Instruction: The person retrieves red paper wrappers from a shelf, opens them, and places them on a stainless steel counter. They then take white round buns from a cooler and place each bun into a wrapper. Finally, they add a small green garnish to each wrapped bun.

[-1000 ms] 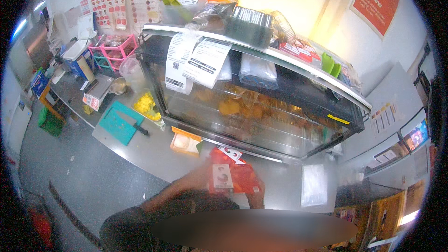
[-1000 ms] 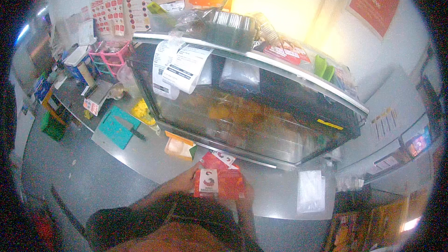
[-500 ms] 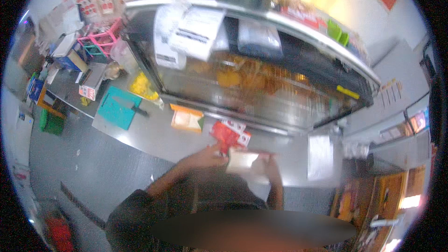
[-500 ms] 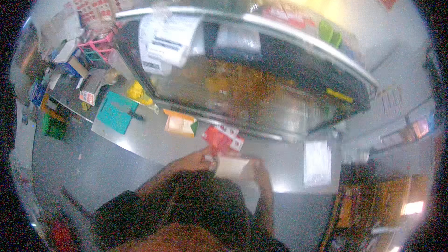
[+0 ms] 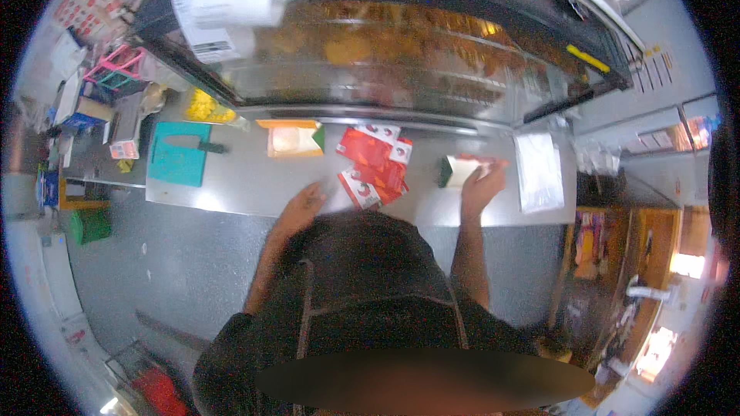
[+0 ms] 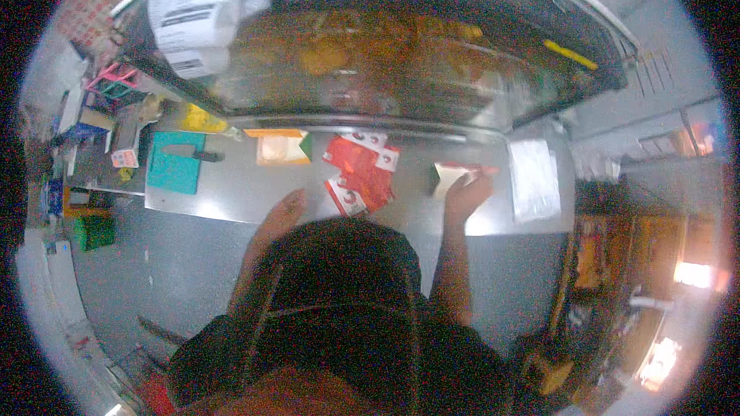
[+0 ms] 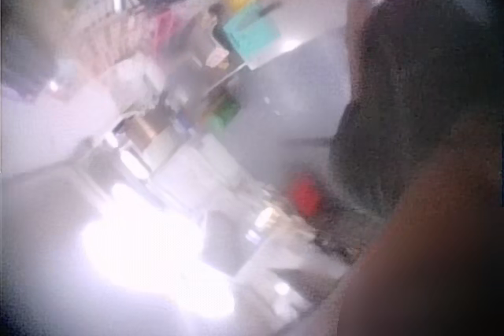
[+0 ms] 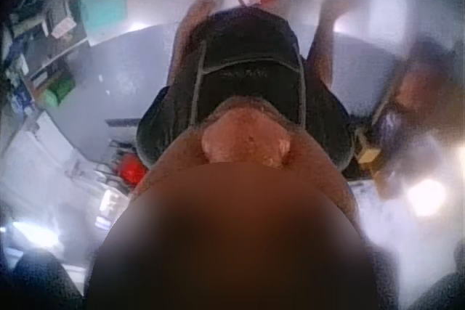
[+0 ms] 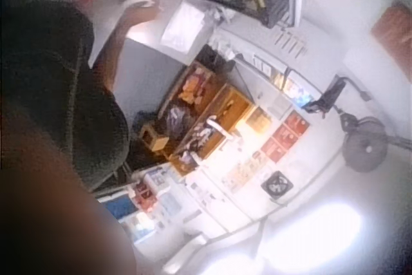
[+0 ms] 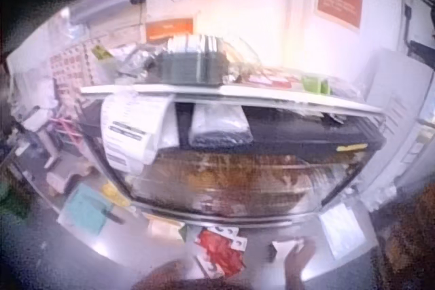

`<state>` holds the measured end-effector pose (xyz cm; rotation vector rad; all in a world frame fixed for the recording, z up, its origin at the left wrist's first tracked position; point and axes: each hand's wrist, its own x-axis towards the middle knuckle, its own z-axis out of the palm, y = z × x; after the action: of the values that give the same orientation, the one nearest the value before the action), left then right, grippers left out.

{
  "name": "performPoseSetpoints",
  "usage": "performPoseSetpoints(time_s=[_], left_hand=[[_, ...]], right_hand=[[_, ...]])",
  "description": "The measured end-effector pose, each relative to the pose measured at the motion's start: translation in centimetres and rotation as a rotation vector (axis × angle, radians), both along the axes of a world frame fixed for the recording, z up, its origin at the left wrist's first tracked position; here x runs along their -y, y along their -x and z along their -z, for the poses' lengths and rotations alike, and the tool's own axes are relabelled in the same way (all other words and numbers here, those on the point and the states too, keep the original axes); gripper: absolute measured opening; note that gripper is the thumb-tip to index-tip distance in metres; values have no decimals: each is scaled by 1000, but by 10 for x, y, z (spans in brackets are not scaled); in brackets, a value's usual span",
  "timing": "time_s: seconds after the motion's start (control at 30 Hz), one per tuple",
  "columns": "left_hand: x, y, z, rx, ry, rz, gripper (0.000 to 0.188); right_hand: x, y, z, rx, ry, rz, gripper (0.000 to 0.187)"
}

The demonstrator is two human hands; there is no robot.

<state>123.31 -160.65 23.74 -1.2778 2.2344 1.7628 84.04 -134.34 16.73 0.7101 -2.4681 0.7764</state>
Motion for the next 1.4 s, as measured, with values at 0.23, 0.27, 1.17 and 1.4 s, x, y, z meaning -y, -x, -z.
performPoseSetpoints(time_s=[0.23,0.27,1.17,1.4], left_hand=[[3,8,28,-48,3,219,67],[4,9,31,-35,84,278,66],[2,80,-6,-686,-114,-116,46],[-18,95,-41,-541,34,-95,56]], right_hand=[[145,-125,48,372,-417,-761,90],[154,-129,57,377,-492,-757,95],[126,-156,-140,308,-48,-655,113],[126,-176,-124,591,153,-588,150]])
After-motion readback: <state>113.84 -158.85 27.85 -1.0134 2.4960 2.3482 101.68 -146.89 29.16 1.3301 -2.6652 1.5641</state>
